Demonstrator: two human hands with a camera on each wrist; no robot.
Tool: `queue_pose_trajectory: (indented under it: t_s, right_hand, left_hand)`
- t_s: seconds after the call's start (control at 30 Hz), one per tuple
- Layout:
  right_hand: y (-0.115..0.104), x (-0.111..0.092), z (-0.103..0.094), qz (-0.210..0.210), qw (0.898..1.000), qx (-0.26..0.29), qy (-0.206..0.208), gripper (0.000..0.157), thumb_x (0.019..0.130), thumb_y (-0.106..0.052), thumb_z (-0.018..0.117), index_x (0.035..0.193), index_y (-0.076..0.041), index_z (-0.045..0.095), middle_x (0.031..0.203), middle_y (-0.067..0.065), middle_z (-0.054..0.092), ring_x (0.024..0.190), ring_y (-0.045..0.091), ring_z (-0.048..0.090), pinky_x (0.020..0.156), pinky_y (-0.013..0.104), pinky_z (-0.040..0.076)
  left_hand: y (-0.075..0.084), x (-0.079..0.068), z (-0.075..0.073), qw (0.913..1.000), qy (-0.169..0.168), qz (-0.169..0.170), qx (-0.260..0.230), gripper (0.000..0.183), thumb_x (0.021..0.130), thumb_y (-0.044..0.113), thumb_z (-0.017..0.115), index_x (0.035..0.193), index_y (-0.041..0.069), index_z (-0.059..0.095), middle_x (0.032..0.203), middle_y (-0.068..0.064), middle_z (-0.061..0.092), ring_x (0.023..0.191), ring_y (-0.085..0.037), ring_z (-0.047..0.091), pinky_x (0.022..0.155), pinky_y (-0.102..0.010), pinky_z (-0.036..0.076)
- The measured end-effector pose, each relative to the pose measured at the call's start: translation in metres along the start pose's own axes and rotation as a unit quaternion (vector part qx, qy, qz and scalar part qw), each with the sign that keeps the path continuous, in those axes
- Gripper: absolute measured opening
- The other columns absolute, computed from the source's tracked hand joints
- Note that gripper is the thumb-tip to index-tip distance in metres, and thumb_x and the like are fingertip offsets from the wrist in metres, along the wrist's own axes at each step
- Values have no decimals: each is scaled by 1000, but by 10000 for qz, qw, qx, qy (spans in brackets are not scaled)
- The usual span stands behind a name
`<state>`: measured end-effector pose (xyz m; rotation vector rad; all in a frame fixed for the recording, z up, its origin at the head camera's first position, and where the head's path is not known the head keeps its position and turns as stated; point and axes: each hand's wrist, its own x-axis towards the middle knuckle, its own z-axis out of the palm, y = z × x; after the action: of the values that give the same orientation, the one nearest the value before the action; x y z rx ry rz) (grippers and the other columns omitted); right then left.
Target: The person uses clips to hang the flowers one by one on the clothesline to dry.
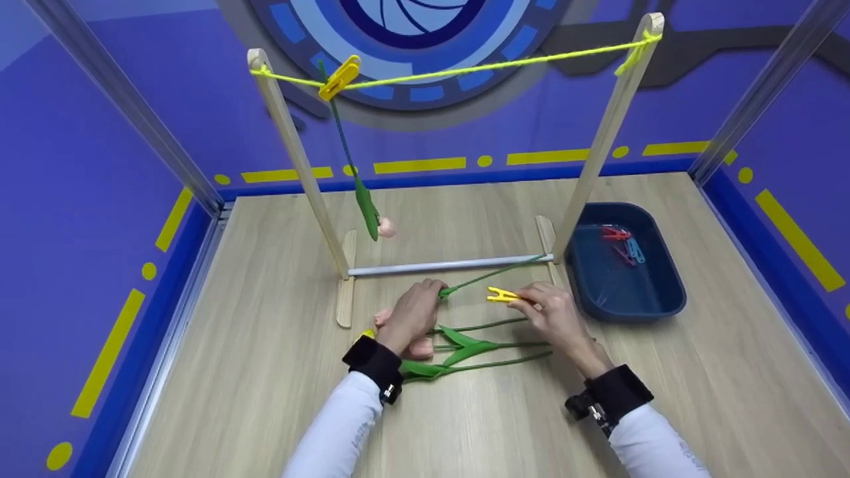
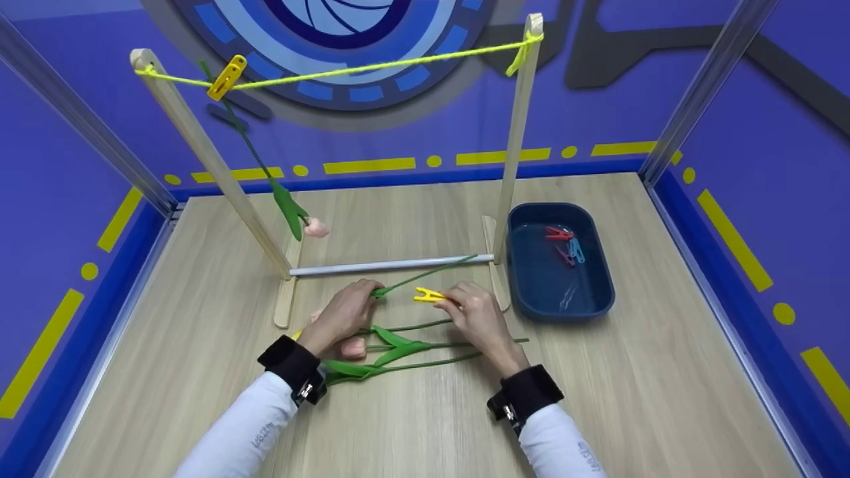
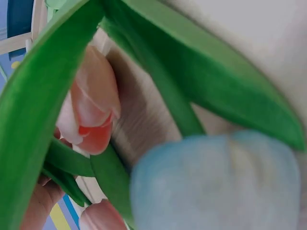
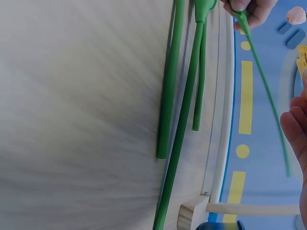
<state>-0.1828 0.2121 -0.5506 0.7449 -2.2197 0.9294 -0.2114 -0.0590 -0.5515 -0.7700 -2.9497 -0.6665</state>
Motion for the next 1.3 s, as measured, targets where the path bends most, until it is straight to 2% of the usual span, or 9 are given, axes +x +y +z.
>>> queue_pose_trajectory:
  t_s: [0.27,0.67,0.93,1.3]
  right_hand:
    - [-1,-2,0,128,9998,-94,-127,16,71,-10,87,81,-6,75,73,2,69,66,12,62,60,22,47]
    - [-1,-3,1,219,9996,-90,-130,15,72,-10,87,81,-5,76,73,2,69,66,11,62,60,19,46]
    - [-2,-3,2,221,9996,-75,-155,16,72,-10,87,82,-6,76,75,1,70,67,10,63,61,18,47]
    - [-1,-3,3,30,9999,-97,-131,16,72,-10,87,82,-6,75,75,1,70,67,11,63,60,20,49]
  left_hand:
    - [1,3,-5,9988,422,10,-231,26,99,1,48,123,4,57,113,-14,64,105,-30,64,91,-40,52]
    - [7,4,-19,9931,1000,132,-593,20,104,14,48,118,3,58,104,-12,65,97,-27,64,84,-41,52]
    - [15,4,-32,9873,1307,141,-895,22,105,13,46,120,1,56,105,-13,65,94,-26,64,82,-41,53]
    - [25,2,-52,9751,1710,-173,-1403,27,106,12,43,126,-1,54,104,-13,64,84,-20,59,75,-38,52]
